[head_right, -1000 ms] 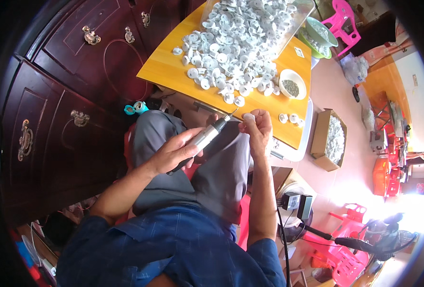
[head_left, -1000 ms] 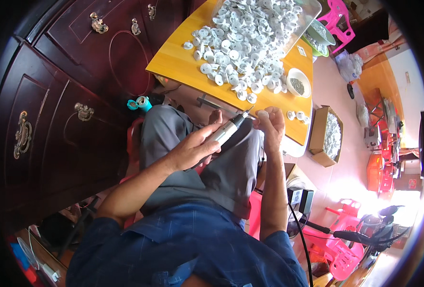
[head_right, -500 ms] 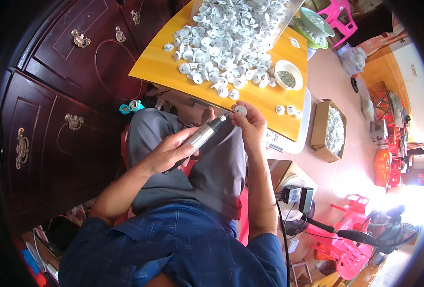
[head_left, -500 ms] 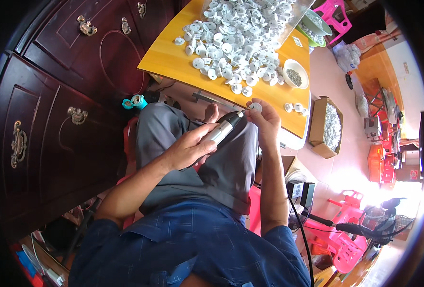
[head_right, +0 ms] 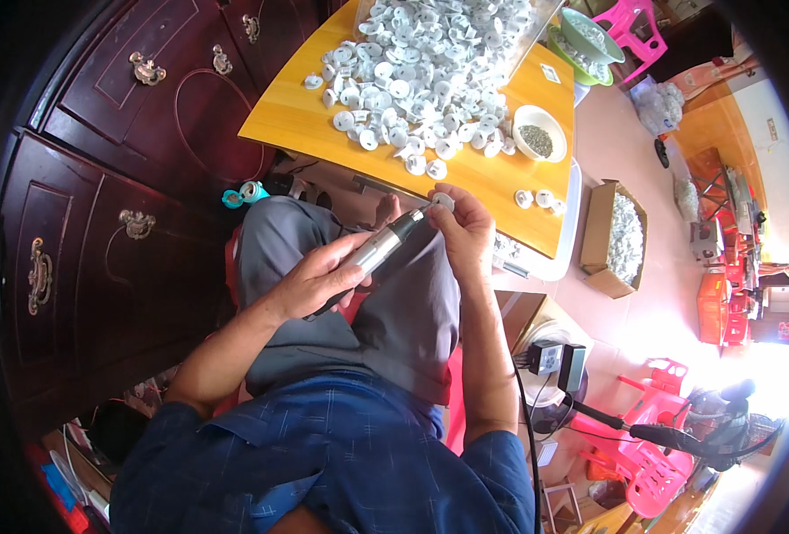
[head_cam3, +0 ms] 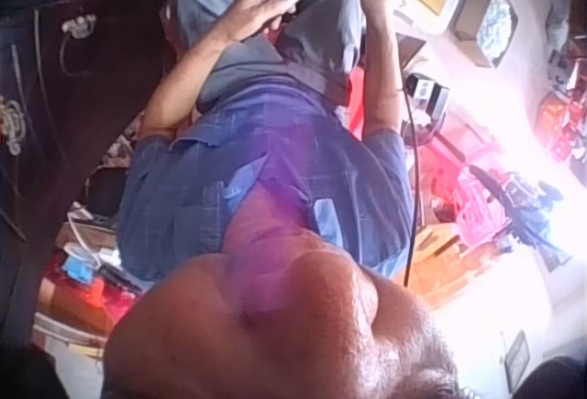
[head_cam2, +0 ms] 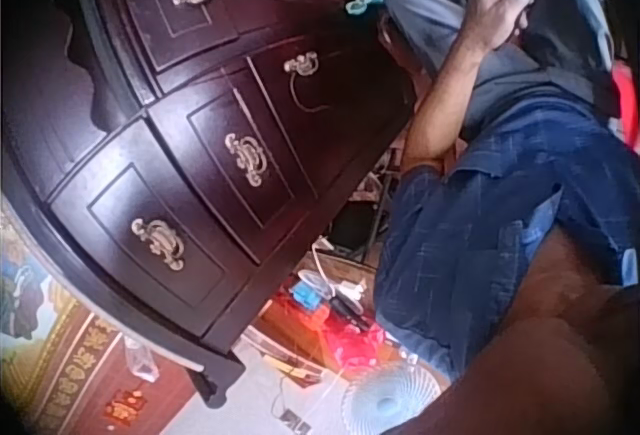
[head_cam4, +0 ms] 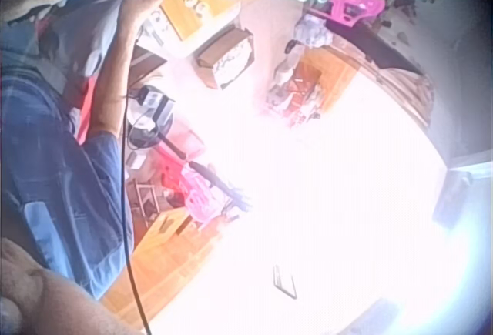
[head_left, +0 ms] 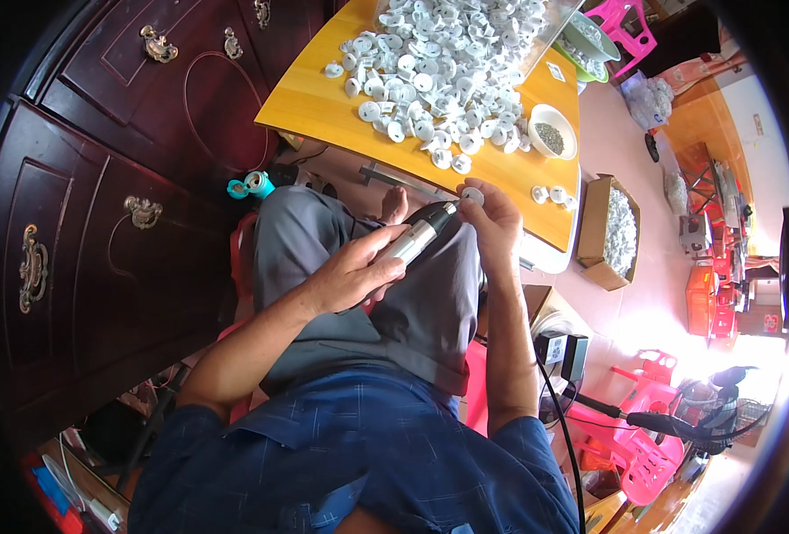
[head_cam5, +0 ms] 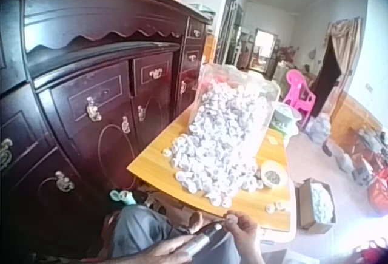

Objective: Assembling small white plastic components using an electric screwdriver by inserting screws into prepared housings.

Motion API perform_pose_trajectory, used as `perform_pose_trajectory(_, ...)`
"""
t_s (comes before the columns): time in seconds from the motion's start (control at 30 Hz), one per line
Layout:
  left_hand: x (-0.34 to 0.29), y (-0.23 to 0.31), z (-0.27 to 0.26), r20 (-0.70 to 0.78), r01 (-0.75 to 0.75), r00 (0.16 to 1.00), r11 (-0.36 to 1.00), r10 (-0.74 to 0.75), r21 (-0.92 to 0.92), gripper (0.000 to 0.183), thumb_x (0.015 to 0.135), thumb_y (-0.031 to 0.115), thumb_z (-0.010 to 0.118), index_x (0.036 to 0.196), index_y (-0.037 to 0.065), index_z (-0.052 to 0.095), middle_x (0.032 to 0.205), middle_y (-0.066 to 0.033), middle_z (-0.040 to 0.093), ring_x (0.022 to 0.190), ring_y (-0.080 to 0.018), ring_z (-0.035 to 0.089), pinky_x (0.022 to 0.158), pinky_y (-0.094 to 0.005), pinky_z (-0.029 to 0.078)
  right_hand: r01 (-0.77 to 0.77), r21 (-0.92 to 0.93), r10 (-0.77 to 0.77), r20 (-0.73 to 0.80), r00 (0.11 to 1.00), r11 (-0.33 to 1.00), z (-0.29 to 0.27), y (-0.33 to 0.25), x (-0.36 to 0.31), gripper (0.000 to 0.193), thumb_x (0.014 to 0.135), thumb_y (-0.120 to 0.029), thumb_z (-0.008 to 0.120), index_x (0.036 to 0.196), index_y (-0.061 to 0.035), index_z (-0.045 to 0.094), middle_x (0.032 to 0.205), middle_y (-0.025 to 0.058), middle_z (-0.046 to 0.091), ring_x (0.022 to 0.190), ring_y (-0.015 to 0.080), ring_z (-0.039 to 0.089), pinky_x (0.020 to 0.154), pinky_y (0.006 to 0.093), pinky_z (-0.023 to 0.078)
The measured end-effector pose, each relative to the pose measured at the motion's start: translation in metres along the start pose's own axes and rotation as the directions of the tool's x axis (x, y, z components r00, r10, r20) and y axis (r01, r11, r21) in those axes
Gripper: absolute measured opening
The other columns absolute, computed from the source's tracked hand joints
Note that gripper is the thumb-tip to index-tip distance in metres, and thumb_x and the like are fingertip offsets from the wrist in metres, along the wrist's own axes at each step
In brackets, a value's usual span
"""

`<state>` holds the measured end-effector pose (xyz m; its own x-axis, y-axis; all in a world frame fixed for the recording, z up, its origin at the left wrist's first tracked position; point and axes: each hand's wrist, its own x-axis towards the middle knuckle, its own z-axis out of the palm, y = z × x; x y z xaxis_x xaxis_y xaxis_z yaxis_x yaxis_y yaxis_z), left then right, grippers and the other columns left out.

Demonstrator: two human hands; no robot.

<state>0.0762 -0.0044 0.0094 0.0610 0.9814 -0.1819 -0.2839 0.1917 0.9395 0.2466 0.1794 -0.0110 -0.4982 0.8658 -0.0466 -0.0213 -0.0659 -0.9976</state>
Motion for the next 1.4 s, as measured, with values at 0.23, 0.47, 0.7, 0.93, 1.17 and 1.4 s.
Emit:
perform_pose_trajectory(0.23,0.001,-0.002,-0.002,0.047,0.015,0.999,1.000,-0.015,-0.007,0.062,0.101,0.035,0.053,0.150,0.004,0.032,0.096,-0.0053,0.058,0.066,-0.0054,0.051,0.060,-0.0205,0.045,0.013,-0.006,-0.013,0.003,1.000,1.000,0.000,0.001,-0.001,0.029,0.091,-0.002,0.065,0.119,0.0010,0.063,0.103,0.0069,0.069,0.086,0.0103,0.064,0.078,0.0242,0.053)
perform_pose_trajectory(0.47,0.001,-0.005,0.000,0.005,-0.001,1.000,1.000,0.001,-0.012,0.051,0.100,0.026,0.052,0.143,0.002,0.039,0.086,-0.0014,0.054,0.062,-0.0066,0.051,0.056,-0.0222,0.044,0.007,-0.023,-0.007,-0.006,1.000,1.000,0.002,0.000,-0.001,0.028,0.091,-0.002,0.065,0.119,0.0002,0.064,0.103,0.0063,0.069,0.086,0.0098,0.064,0.078,0.0242,0.053)
perform_pose_trajectory(0.7,0.001,-0.004,-0.001,0.015,0.014,1.000,0.999,-0.014,-0.036,0.050,0.100,0.027,0.051,0.142,0.002,0.039,0.087,-0.0023,0.054,0.062,-0.0069,0.051,0.056,-0.0222,0.044,0.040,-0.051,-0.041,-0.019,0.999,0.998,0.002,0.002,-0.001,0.025,0.090,0.001,0.065,0.115,-0.0001,0.066,0.101,0.0061,0.070,0.087,0.0095,0.065,0.080,0.0241,0.053)
perform_pose_trajectory(0.93,0.003,-0.008,-0.004,0.038,0.023,0.999,0.995,-0.019,-0.096,0.054,0.101,0.029,0.052,0.145,0.002,0.037,0.090,-0.0051,0.058,0.060,-0.0070,0.053,0.054,-0.0213,0.046,0.114,-0.074,-0.115,-0.013,0.993,0.991,0.000,0.013,0.001,0.024,0.088,0.005,0.064,0.112,0.0001,0.067,0.100,0.0047,0.071,0.083,0.0067,0.063,0.076,0.0215,0.052)
perform_pose_trajectory(1.17,0.003,-0.005,-0.005,0.043,0.052,0.998,0.979,-0.045,-0.197,0.051,0.102,0.027,0.052,0.144,0.002,0.039,0.092,-0.0065,0.059,0.059,-0.0082,0.054,0.052,-0.0215,0.047,0.116,-0.055,-0.118,-0.039,0.992,0.992,0.006,0.012,-0.002,0.024,0.089,0.006,0.063,0.111,-0.0002,0.067,0.099,0.0047,0.071,0.082,0.0061,0.062,0.076,0.0216,0.051)
perform_pose_trajectory(1.4,0.001,0.000,-0.005,0.050,0.069,0.997,0.978,-0.060,-0.194,0.050,0.101,0.029,0.053,0.142,0.002,0.041,0.091,-0.0058,0.057,0.060,-0.0072,0.054,0.052,-0.0203,0.047,0.055,-0.075,-0.056,-0.021,0.998,0.996,0.009,0.010,-0.005,0.025,0.091,0.000,0.064,0.115,0.0007,0.065,0.104,0.0084,0.070,0.088,0.0108,0.064,0.078,0.0245,0.052)
